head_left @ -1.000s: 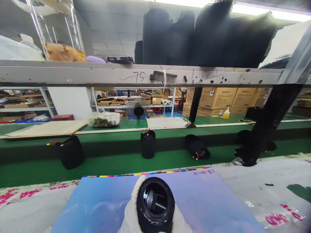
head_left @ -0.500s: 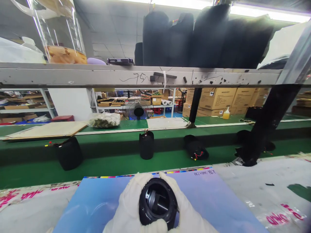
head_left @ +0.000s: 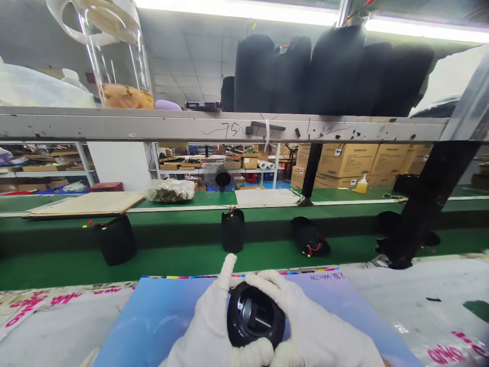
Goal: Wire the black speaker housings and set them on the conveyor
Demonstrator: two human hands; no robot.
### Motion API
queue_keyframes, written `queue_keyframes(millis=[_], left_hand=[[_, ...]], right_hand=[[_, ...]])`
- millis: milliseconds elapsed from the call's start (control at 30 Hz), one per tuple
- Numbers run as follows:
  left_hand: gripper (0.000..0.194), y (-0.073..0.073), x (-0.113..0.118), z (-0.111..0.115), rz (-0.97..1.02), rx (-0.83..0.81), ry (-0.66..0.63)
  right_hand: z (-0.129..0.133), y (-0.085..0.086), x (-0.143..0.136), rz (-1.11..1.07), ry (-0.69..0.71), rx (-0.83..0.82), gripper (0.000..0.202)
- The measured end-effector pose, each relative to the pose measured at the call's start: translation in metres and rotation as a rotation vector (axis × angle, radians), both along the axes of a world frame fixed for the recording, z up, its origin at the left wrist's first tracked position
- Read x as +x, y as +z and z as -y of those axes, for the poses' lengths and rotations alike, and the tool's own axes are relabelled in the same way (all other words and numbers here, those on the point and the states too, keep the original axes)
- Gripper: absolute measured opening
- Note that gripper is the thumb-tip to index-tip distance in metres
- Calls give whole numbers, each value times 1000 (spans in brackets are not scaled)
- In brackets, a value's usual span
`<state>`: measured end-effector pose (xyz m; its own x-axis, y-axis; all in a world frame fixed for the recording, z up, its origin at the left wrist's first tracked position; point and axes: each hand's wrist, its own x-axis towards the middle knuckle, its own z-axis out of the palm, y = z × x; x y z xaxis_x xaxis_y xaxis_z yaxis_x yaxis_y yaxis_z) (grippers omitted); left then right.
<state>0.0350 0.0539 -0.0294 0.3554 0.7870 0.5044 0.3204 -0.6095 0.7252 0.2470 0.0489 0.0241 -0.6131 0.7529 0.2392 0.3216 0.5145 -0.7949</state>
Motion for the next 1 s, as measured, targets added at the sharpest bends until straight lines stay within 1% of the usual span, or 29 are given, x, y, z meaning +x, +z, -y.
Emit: queue_keyframes(millis=[33, 100, 167, 200, 267, 300, 333, 367, 433, 467, 500, 567, 633, 700, 800, 867, 933, 1000], left_hand=[[108, 2, 0, 1, -57, 23, 38], [91, 3, -1, 1, -183, 93, 119], [81, 3, -1, -1, -247, 197, 151], [81, 2, -1, -2, -253, 255, 139], [81, -1, -2, -4, -241, 333, 115], [77, -2, -3, -5, -233, 322, 115], [75, -2, -4, -5, -218, 271, 113], [77, -3, -6, -5, -191, 189, 101], [92, -3, -9, -5, -134, 27, 66], [93, -3, -11, -5, -123, -19, 57], [90, -3, -12, -5, -134, -33, 57], [72, -4, -14, -6, -207, 19, 82], [64, -4, -12, -7, -252, 56, 124], [62, -1, -8, -8, -224, -19, 168], [56, 8, -1, -7, -133, -215, 271], [50, 15, 1, -4, -100, -288, 325], [45, 23, 0, -1, -86, -315, 329], [44, 28, -3, 2, -78, -317, 288]], right_hand=[[0, -6, 2, -64, -15, -29, 79], [1, -19, 4, -198, -104, -89, 58], [3, -27, 2, -247, -191, -108, 48], [4, -27, 0, -243, -211, -86, 46], [4, -21, -2, -217, -229, -13, 43], [3, -15, -2, -175, -235, 17, 41], [2, -8, -2, -119, -237, 27, 39], [0, 0, 0, -53, -227, 8, 38], [-4, 11, 5, 65, -176, -85, 40], [-5, 15, 8, 99, -128, -126, 44], [-7, 16, 10, 115, -84, -149, 47], [-7, 14, 13, 144, -45, -136, 50], [-6, 9, 13, 156, -61, -110, 50], [-4, 5, 12, 118, -59, -115, 50], [-4, 0, 11, 27, -26, -141, 48], [-4, -1, 10, 19, -61, -140, 47], [-4, -1, 10, 16, -93, -152, 47], [-4, 0, 11, 11, -85, -200, 50]])
